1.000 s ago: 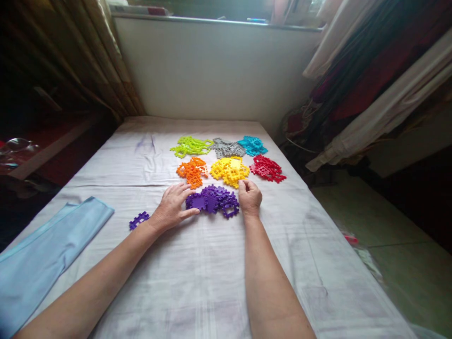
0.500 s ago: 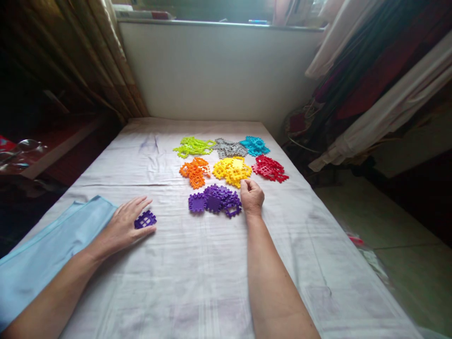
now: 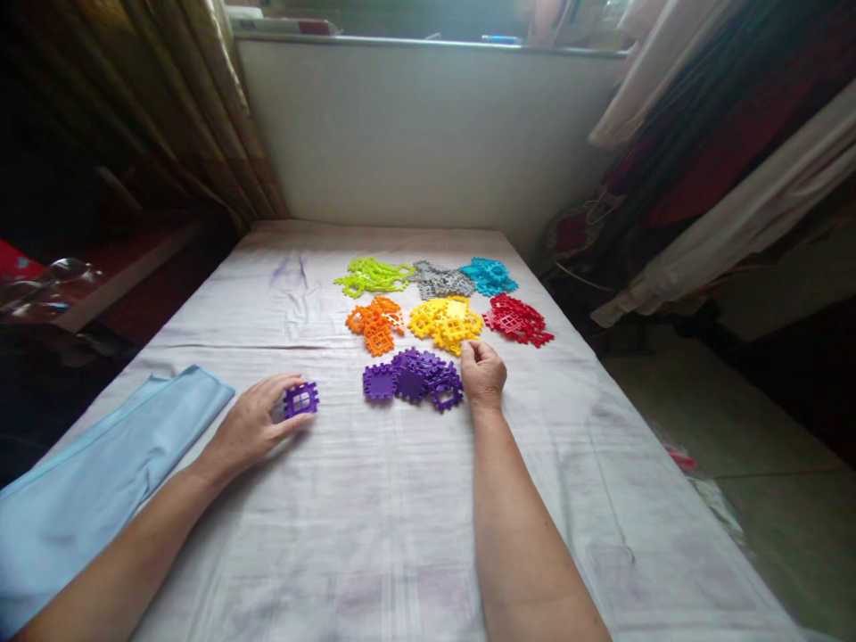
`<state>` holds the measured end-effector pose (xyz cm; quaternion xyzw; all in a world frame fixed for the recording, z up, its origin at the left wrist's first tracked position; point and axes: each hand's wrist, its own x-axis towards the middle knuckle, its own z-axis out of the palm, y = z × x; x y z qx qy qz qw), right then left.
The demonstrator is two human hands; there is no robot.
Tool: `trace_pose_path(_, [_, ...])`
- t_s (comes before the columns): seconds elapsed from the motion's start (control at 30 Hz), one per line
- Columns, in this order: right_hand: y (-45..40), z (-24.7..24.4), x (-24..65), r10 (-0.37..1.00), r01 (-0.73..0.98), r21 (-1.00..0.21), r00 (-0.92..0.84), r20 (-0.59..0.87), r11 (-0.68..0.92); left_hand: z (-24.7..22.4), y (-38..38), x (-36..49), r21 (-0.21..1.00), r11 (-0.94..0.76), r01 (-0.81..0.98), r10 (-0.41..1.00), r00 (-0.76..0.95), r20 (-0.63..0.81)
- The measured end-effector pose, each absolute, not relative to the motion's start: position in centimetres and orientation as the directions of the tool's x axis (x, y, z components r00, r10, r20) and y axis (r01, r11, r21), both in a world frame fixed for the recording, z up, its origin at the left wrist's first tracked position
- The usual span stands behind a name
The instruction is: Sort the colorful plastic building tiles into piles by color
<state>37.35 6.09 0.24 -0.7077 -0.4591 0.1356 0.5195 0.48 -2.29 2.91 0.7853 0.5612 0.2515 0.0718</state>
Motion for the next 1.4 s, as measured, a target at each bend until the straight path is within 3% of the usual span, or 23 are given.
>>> trace_pose_path(0.2, [6.0, 0.4, 37.4, 0.795, 0.502, -0.864, 0.542, 0.271, -0.047, 3.4, 1.1, 7.5, 0.471, -0.506, 0.723, 0.854, 0.342, 0.392])
trace_pose_path(0.47, [6.1, 0.6, 37.3, 0.796, 0.470, -0.883, 0.538, 0.276, -0.012, 2.2, 2.1, 11.1, 0.521, -0.507, 0.686, 0.860, 0.370, 0.350])
trace_pose_path(0.8, [6.8, 0.0, 37.7, 0.758, 0.434, -0.900, 0.574, 0.311, 0.040, 2.4, 4.4, 2.2, 0.636, -0.118, 0.763, 0.918, -0.160, 0.363])
trace_pose_path(0.9, [8.9, 0.9, 40.7, 0.714, 0.524, -0.851, 0.583, 0.387, 0.034, 2.6, 5.5, 0.1, 0.639, -0.010, 0.769, 0.907, -0.262, 0.329])
trace_pose_path(0.97, [10.9, 1.9, 44.1, 0.679, 0.610, -0.791, 0.602, 0.420, -0.051, 2.7, 6.1, -0.7, 0.651, 0.052, 0.758, 0.900, -0.318, 0.299])
trace_pose_path(1.1, [14.7, 3.0, 51.1, 0.729, 0.670, -0.684, 0.617, 0.296, -0.290, 2.5, 6.5, -1.1, 0.702, 0.088, 0.707, 0.884, -0.380, 0.272])
trace_pose_path(1.17, [16.0, 2.9, 53.2, 0.786, 0.676, -0.664, 0.580, 0.213, -0.320, 2.4, 6.4, -1.0, 0.701, 0.094, 0.707, 0.886, -0.381, 0.265])
trace_pose_path(1.4, [16.9, 0.9, 50.6, 0.920, 0.709, -0.696, 0.338, 0.196, -0.113, 2.3, 6.5, -0.7, 0.660, 0.141, 0.738, 0.892, -0.384, 0.240])
